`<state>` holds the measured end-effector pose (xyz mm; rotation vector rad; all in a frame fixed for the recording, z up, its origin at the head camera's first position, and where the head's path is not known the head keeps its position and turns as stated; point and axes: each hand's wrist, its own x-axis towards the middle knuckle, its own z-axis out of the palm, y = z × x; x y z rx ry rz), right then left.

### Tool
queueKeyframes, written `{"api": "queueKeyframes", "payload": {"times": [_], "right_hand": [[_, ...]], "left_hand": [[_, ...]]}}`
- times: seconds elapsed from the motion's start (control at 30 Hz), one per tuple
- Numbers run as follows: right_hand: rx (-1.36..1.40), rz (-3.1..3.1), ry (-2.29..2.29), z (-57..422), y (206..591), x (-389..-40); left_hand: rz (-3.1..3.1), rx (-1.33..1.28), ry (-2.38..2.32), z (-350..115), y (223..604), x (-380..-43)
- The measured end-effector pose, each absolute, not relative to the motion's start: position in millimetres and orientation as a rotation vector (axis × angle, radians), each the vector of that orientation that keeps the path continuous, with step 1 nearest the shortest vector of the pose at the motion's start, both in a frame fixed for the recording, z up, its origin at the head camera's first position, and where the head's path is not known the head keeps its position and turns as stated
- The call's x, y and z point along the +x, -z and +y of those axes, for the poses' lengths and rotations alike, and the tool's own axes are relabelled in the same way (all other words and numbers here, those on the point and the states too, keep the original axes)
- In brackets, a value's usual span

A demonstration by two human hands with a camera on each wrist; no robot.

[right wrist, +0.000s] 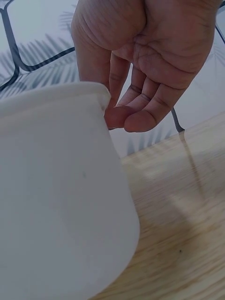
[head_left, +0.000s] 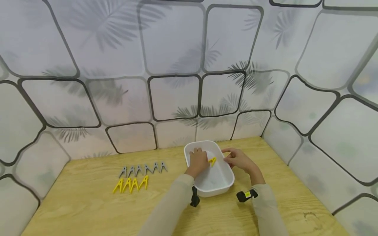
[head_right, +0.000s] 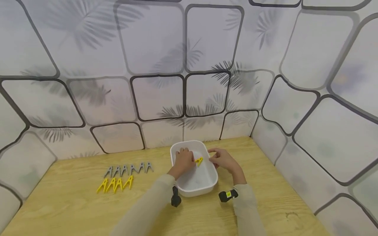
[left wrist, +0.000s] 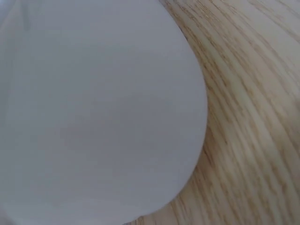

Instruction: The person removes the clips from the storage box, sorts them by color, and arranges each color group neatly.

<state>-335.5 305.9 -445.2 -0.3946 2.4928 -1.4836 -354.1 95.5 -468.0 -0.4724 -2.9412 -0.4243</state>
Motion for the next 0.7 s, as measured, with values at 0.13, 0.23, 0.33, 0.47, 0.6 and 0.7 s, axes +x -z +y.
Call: {"api": "queueKeyframes", "payload": {"times": [0.13, 0.23, 0.33, 0.47, 0.6, 0.7], "right_hand": [[-0.393, 2.483, 1.489, 302.9, 445.4, -334.9], [-0.388, 2.468, 1.490, 300.1, 446.7, -333.6], [-0.388, 2.466, 1.491, 297.7, 447.7, -332.2], [-0.379, 2.476, 1.478, 297.1, 447.8, -330.9], [-0.382, 2.492, 1.462, 298.6, 445.6, -331.2], [-0.393, 2.515, 1.454, 300.2, 442.3, -331.7]], "left_hand": [[-2.883, -0.484, 0.445, 92.7, 474.8, -357.8], [-2.880, -0.478, 0.470, 90.5, 475.0, -357.0], [-2.896, -0.470, 0.505, 89.0, 467.4, -352.4], [-2.863, -0.495, 0.543, 87.2, 464.1, -350.6], [-2.809, -0.541, 0.622, 80.5, 454.0, -347.9], [-2.764, -0.578, 0.678, 72.7, 443.8, -348.6]]}}
